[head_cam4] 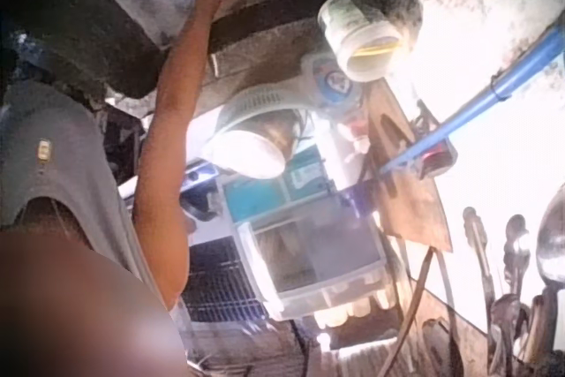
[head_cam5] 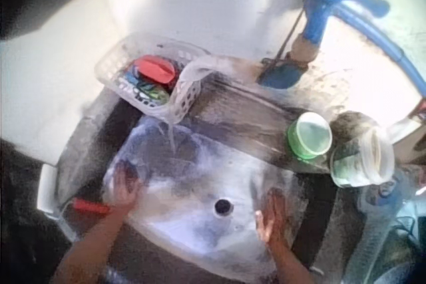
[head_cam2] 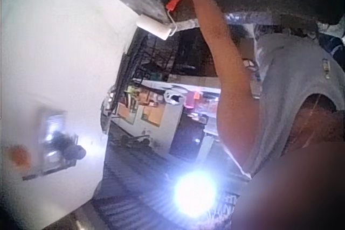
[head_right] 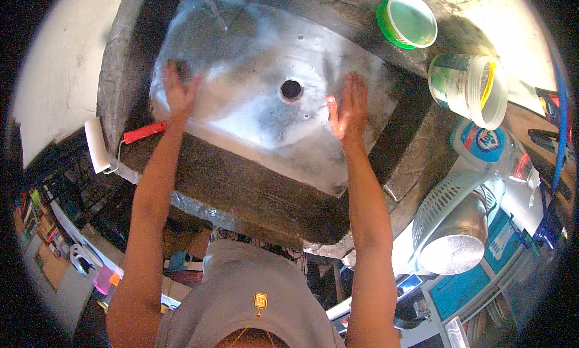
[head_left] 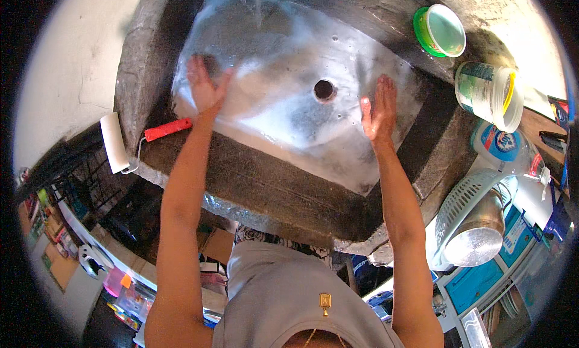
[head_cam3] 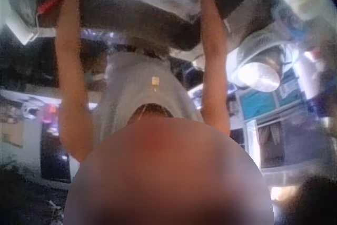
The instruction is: The person scrubs a concrete sink with their hands, rinses it with water from a hose, and then washes a paint roller under the running water. Finally, they place the roller on a nearby surface.
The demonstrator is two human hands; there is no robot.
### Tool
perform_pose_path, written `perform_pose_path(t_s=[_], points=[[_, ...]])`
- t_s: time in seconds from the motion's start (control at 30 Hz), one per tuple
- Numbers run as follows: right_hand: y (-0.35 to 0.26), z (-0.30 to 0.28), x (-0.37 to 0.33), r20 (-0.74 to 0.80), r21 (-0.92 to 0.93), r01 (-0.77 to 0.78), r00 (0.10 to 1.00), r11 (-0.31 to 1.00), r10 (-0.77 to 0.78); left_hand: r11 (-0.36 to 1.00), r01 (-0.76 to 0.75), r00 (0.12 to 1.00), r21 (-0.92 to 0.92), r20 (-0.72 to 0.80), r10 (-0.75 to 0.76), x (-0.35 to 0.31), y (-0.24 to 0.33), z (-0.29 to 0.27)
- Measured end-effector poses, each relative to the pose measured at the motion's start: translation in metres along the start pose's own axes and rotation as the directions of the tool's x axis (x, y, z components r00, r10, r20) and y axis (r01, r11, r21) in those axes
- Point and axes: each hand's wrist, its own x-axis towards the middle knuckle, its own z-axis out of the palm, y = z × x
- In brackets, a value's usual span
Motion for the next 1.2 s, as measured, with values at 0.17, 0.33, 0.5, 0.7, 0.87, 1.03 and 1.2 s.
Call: perform_pose_path(t_s=[0.17, 0.33, 0.5, 0.7, 0.87, 1.03, 1.2], points=[[-0.001, 0.0, 0.001, -0.016, 0.01, 0.006, 1.0, 1.0, -0.006, 0.974, 0.068, 0.863, -0.217, 0.503, 0.052, -0.025, 0.135, 0.005], [-0.008, -0.003, 0.002, 0.011, 0.046, -0.051, 0.999, 0.998, 0.05, 0.737, -0.342, 0.802, -0.584, 0.227, 0.552, -0.049, 0.198, 0.009], [-0.005, -0.004, 0.001, 0.009, 0.006, -0.029, 1.0, 1.0, 0.028, 0.845, -0.231, 0.898, -0.482, 0.23, 0.376, -0.005, 0.13, 0.012], [-0.007, -0.003, 0.004, -0.007, 0.013, -0.032, 0.999, 0.999, 0.032, 0.916, -0.256, 0.954, -0.31, 0.073, 0.291, 0.103, 0.027, 0.01], [-0.007, -0.004, 0.007, -0.011, 0.019, -0.042, 0.999, 0.999, 0.042, 0.879, -0.462, 0.875, -0.118, 0.099, 0.474, 0.101, 0.083, 0.032], [-0.006, -0.002, 0.004, 0.012, 0.003, -0.065, 0.998, 0.998, 0.065, 0.771, -0.588, 0.734, -0.244, 0.241, 0.635, 0.043, 0.145, 0.037], [-0.007, -0.004, 0.007, 0.018, 0.008, -0.074, 0.997, 0.997, 0.074, 0.627, -0.504, 0.624, -0.594, 0.251, 0.74, 0.005, 0.158, 0.022]])
